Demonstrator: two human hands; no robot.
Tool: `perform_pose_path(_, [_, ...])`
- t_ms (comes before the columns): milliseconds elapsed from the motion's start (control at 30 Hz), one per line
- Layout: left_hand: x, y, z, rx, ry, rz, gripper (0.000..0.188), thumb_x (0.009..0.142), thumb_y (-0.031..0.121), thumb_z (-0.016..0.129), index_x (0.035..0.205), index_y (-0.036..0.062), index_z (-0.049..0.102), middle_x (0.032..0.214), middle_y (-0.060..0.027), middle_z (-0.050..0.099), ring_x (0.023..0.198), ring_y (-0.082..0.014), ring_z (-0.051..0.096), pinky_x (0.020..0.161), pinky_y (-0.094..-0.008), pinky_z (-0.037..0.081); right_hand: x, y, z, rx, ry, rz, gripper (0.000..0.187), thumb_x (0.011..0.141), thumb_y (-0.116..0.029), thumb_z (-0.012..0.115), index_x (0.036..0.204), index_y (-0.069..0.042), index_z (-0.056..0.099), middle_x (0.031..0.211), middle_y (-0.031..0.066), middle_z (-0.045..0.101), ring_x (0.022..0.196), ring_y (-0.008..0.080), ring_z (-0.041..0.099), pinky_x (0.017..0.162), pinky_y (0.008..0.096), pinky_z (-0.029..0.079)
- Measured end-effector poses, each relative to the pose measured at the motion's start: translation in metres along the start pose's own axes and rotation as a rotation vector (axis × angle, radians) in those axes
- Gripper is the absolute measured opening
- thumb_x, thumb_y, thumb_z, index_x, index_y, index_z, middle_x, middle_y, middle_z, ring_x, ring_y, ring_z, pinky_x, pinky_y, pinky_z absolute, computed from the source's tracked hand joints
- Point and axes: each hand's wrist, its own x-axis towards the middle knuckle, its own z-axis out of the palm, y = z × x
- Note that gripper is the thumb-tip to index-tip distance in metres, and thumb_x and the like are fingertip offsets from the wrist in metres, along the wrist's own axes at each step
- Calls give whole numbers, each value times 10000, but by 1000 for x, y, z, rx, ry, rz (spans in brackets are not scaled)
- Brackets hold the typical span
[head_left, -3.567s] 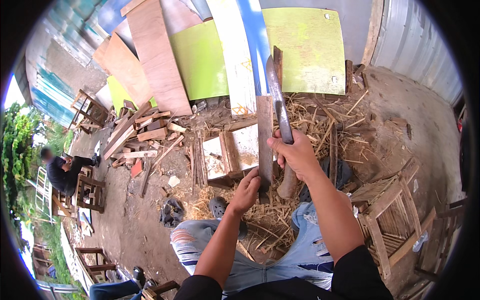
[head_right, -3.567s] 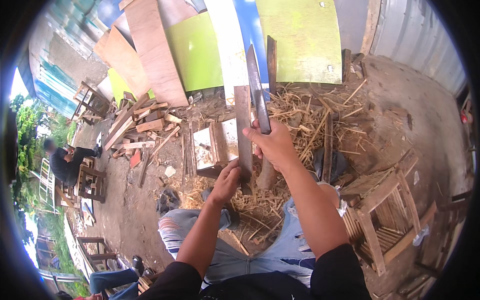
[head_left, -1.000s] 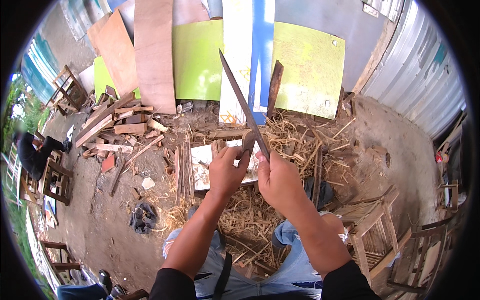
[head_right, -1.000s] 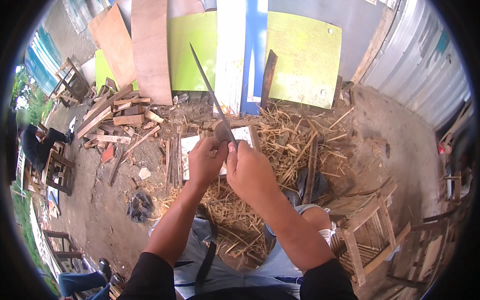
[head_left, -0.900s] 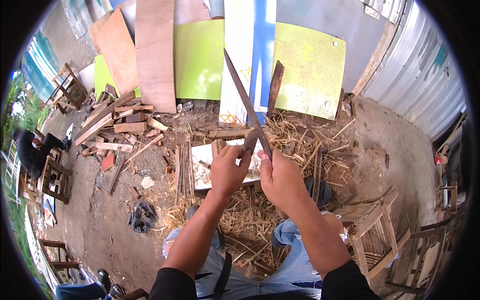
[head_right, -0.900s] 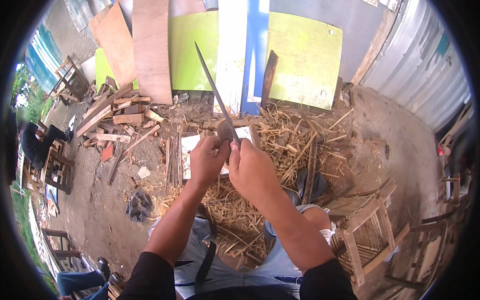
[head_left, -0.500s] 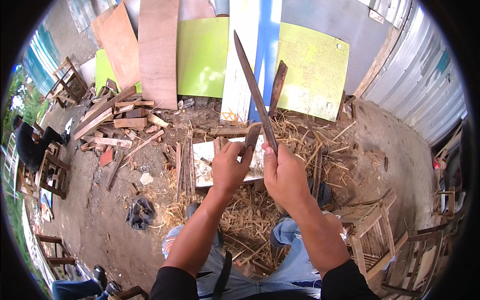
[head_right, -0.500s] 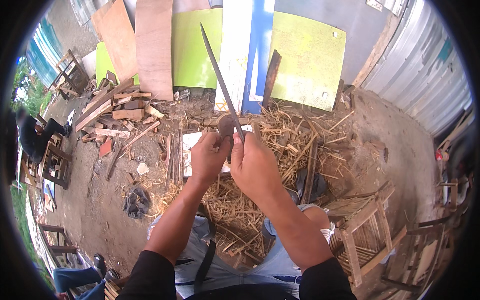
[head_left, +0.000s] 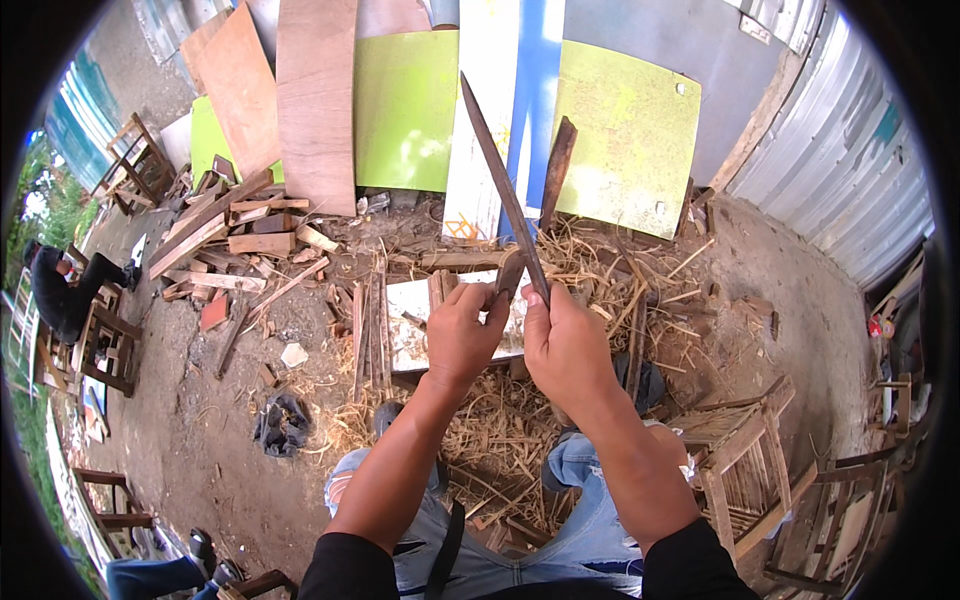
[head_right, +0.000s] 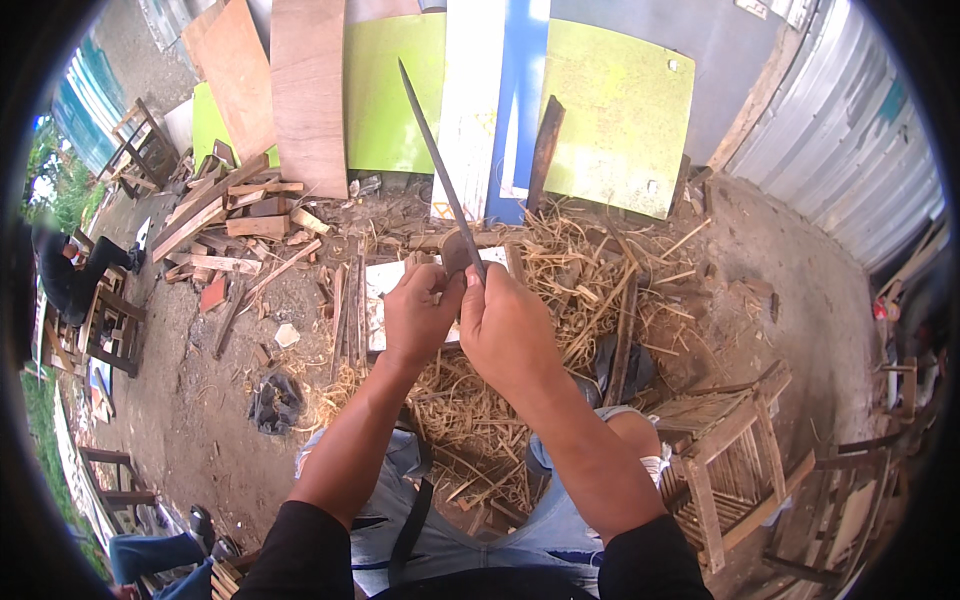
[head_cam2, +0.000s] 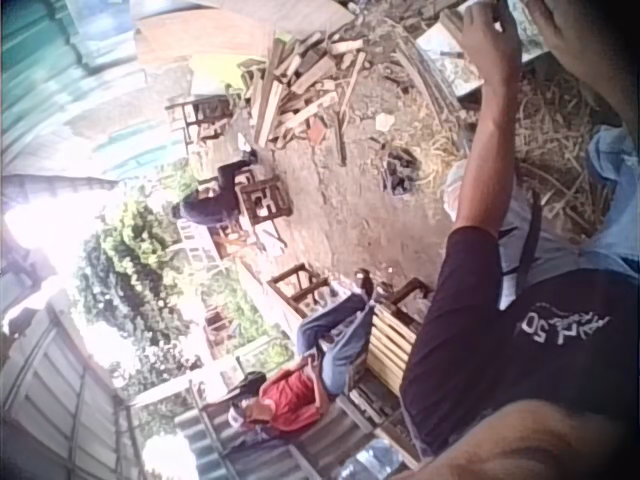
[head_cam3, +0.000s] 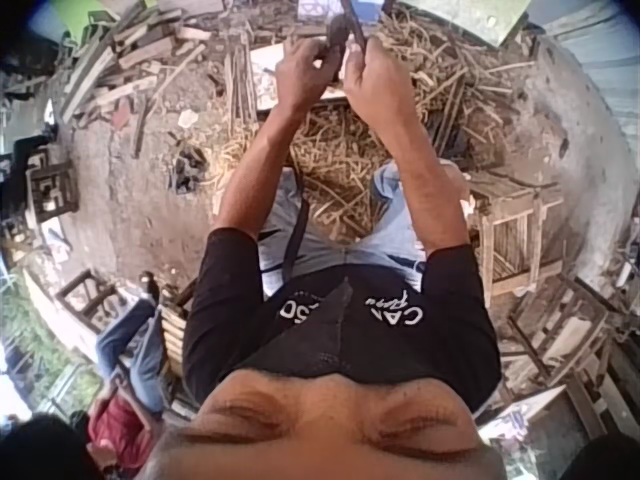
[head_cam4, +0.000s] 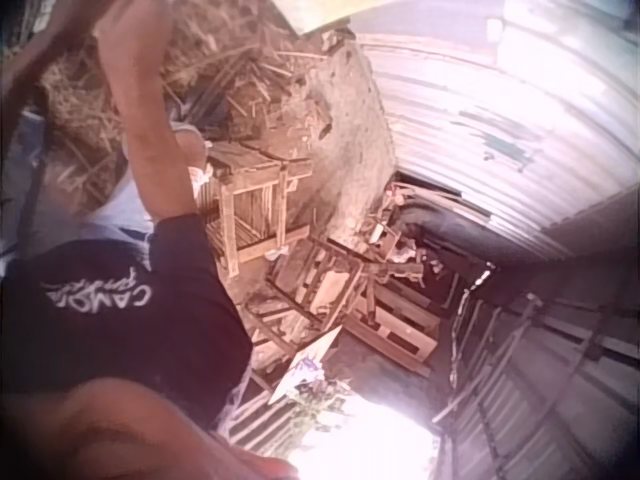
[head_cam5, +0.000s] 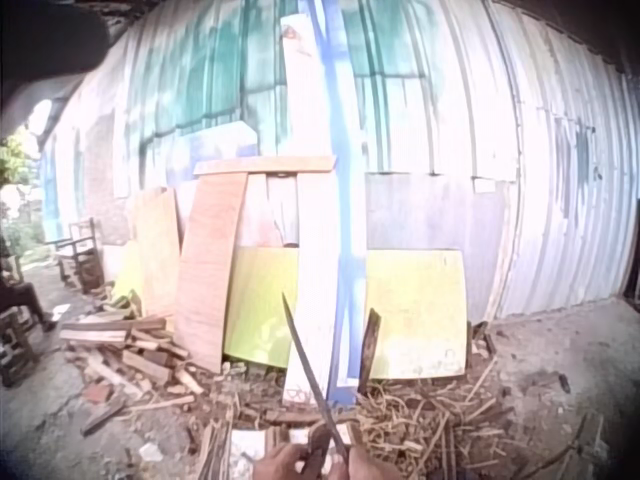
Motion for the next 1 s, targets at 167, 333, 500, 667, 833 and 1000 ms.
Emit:
perform_pose_path(167, [-1,1,0,7,4,-26,141,832,121,743,811,47,625,753,-107,641,631,-303,630,568,-393,497,0,-2,0,19,12,-3,271,1014,-196,497,854,19,537,672,229,589,622,448,591,564,520,453])
perform_pose_path(333, [0,1,-2,15,-19,-39,116,834,133,745,852,58,657,787,-107,664,669,-304,657,591,-385,519,0,-1,0,-19,-32,14,277,1012,-192,495,861,33,552,683,245,600,643,450,608,573,519,464])
perform_pose_path(500, [0,3,-2,40,-4,12,162,852,173,738,976,72,712,834,-118,691,729,-312,683,635,-385,544,3,-1,-2,9,-30,27,280,1007,-185,492,864,45,561,682,256,607,644,458,614,578,528,468])
perform_pose_path(667, [3,3,-3,57,-121,-49,173,874,181,714,1007,72,719,833,-121,692,725,-322,673,637,-401,537,6,-7,-8,-9,-40,23,282,1002,-190,497,864,48,561,664,256,604,637,464,610,578,534,465])
perform_pose_path(833, [7,3,-7,31,-29,-11,159,875,177,710,998,77,721,816,-120,686,707,-325,665,622,-412,528,13,-19,-14,-48,-88,45,280,997,-185,489,874,51,576,677,263,613,652,469,614,591,537,473])
perform_pose_path(1000, [6,1,-6,63,-43,-43,140,884,182,705,981,83,726,810,-122,683,706,-334,661,615,-416,525,20,-32,-19,-138,-130,107,278,996,-188,482,906,50,593,718,269,629,716,468,632,638,529,489])
